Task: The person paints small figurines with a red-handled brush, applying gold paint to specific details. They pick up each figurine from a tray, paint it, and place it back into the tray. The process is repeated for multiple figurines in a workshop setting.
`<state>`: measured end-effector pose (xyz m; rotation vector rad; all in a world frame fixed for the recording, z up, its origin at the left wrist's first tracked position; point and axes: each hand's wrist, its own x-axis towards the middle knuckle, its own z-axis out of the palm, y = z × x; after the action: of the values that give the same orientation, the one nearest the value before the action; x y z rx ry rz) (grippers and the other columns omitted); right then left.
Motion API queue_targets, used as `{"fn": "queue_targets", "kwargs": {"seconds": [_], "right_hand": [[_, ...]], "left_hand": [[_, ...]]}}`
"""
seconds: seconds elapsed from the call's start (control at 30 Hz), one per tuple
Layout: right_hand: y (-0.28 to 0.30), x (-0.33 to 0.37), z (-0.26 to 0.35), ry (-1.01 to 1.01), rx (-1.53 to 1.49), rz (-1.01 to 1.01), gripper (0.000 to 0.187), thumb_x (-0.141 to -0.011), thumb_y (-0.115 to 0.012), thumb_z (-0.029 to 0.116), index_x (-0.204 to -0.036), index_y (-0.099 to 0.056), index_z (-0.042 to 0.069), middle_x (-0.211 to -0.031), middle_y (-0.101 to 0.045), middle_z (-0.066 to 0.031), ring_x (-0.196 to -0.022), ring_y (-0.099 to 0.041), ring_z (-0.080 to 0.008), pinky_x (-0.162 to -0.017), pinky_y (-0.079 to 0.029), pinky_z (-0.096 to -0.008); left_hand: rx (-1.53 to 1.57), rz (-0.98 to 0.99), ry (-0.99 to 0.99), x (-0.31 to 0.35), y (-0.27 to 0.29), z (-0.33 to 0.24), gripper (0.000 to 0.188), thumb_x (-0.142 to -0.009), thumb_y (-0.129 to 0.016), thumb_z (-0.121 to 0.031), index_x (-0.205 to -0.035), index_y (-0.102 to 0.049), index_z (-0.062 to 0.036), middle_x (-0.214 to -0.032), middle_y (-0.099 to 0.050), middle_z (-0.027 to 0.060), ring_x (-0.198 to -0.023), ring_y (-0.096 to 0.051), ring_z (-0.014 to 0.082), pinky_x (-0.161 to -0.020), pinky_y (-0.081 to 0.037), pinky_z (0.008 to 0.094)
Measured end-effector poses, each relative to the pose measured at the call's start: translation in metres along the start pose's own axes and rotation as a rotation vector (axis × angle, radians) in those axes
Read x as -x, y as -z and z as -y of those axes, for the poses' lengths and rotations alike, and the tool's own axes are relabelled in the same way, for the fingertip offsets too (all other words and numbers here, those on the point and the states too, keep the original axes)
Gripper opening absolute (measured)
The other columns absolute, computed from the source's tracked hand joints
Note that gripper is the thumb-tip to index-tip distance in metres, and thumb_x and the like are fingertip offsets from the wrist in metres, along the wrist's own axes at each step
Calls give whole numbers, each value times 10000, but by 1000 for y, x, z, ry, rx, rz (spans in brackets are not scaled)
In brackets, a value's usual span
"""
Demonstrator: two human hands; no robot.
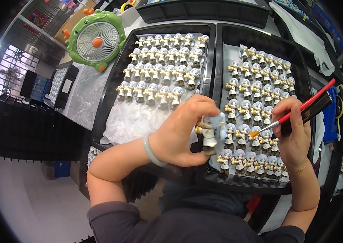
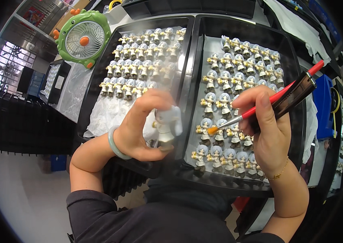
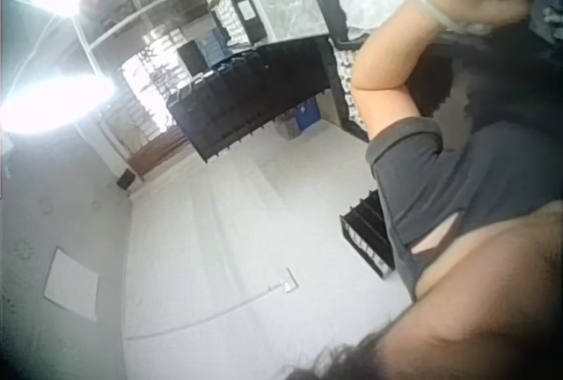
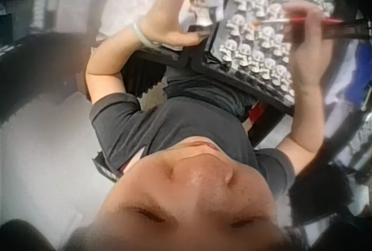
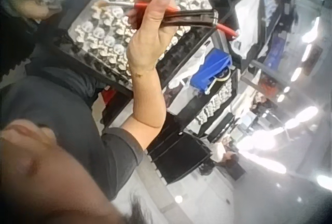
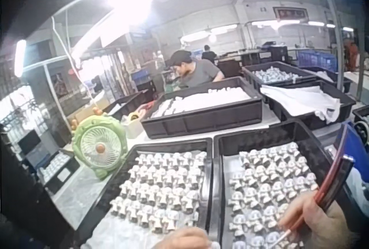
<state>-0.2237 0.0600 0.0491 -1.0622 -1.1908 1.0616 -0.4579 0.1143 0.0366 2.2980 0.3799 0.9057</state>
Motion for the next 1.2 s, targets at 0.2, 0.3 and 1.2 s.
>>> {"fn": "queue_targets", "kwargs": {"seconds": [0.2, 0.3, 1.2], "right_hand": [[-3, 2, 0, 40, 112, 12, 395, -895, -384, 374, -805, -565, 35, -614, -459, 17, -513, -405, -15, -447, -282, -146], [-5, 3, 0, 35, 120, 28, 382, -895, -391, 364, -807, -566, 36, -615, -463, 17, -520, -408, -16, -454, -288, -149], [-1, 0, -2, 28, 121, -2, 349, -903, -387, 314, -793, -553, 28, -630, -479, 10, -528, -411, -15, -461, -291, -149]], "left_hand": [[-375, 10, 88, -1, 2, -10, 609, -479, -687, -234, -1012, -493, -12, -776, -437, 73, -677, -395, 208, -605, -303, 296], [-397, 8, 95, 1, 3, -9, 609, -462, -679, -278, -985, -502, -21, -756, -421, 66, -654, -375, 205, -600, -279, 295], [-799, 256, 400, 19, 17, 71, 571, -598, -648, -240, -1130, -469, -135, -1078, -453, 120, -1040, -376, 302, -905, -254, 383]]}}
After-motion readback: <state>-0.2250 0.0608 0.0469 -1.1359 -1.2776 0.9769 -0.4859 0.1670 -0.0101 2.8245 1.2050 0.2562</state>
